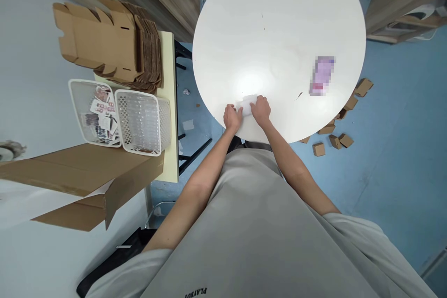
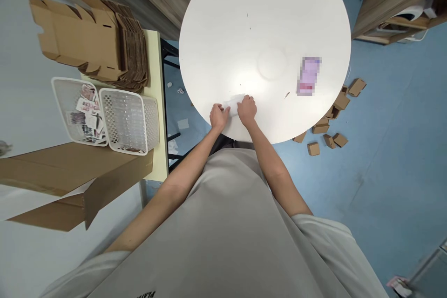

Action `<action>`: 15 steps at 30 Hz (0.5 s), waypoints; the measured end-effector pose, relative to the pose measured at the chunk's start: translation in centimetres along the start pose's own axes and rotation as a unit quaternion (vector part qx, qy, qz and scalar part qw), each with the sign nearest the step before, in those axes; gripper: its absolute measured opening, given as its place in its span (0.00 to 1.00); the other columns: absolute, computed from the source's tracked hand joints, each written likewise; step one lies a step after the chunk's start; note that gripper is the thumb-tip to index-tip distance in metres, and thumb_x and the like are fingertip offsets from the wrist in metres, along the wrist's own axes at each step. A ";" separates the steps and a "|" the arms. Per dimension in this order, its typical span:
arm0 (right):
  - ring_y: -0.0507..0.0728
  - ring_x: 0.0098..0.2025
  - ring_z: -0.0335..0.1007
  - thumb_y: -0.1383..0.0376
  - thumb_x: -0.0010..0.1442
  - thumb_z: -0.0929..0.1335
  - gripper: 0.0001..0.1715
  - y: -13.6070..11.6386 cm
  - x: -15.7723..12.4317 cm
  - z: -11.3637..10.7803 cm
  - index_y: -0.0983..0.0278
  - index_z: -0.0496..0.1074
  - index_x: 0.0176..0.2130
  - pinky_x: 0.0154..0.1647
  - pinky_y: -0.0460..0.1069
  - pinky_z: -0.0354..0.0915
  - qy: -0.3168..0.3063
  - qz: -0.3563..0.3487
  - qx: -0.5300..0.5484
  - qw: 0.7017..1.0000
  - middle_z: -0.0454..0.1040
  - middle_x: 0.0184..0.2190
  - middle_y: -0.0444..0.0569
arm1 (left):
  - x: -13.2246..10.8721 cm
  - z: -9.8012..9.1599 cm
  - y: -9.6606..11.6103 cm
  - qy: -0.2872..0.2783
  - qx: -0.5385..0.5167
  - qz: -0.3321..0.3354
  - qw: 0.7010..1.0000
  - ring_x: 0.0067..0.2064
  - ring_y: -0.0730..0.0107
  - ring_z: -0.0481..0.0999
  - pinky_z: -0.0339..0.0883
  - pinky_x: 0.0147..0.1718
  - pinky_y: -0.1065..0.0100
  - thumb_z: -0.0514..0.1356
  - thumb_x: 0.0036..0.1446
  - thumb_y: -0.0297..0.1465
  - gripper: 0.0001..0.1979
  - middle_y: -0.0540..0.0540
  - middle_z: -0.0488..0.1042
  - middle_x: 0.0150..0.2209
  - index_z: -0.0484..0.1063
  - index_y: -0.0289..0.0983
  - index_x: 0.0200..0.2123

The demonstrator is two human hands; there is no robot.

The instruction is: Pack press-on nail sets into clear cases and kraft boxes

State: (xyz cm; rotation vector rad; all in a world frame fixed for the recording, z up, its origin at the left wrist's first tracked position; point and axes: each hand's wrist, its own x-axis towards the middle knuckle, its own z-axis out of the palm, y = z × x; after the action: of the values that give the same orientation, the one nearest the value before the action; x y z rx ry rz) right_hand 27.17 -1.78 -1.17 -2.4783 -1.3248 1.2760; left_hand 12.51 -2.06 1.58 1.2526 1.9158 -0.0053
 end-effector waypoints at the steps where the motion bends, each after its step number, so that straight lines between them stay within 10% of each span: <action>1: 0.74 0.65 0.73 0.62 0.74 0.66 0.21 -0.1 0.1 0.2 0.67 0.67 0.62 0.66 0.68 0.70 -0.002 0.004 0.010 1.000 0.72 0.64 0.70 | -0.1 0.3 -0.1 -0.009 -0.018 -0.019 1.000 0.62 0.52 0.79 0.67 0.62 0.58 0.66 0.74 0.40 0.18 0.37 0.81 0.58 0.71 0.38 0.60; 15: 0.71 0.59 0.74 0.63 0.69 0.69 0.18 1.8 -1.0 0.6 0.66 0.73 0.56 0.67 0.64 0.69 0.020 -0.041 0.093 0.995 0.76 0.60 0.66 | 0.2 2.7 -1.5 -0.047 -0.169 -0.088 0.981 0.46 0.58 0.82 0.74 0.51 0.61 0.71 0.63 0.36 0.17 0.44 0.82 0.41 0.81 0.38 0.53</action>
State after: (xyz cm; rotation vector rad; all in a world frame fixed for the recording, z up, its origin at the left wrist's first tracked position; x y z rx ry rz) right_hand 27.65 -3.78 -1.61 -2.2873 -1.2246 1.2631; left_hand 13.05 -3.76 -0.97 0.8408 1.8472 0.1593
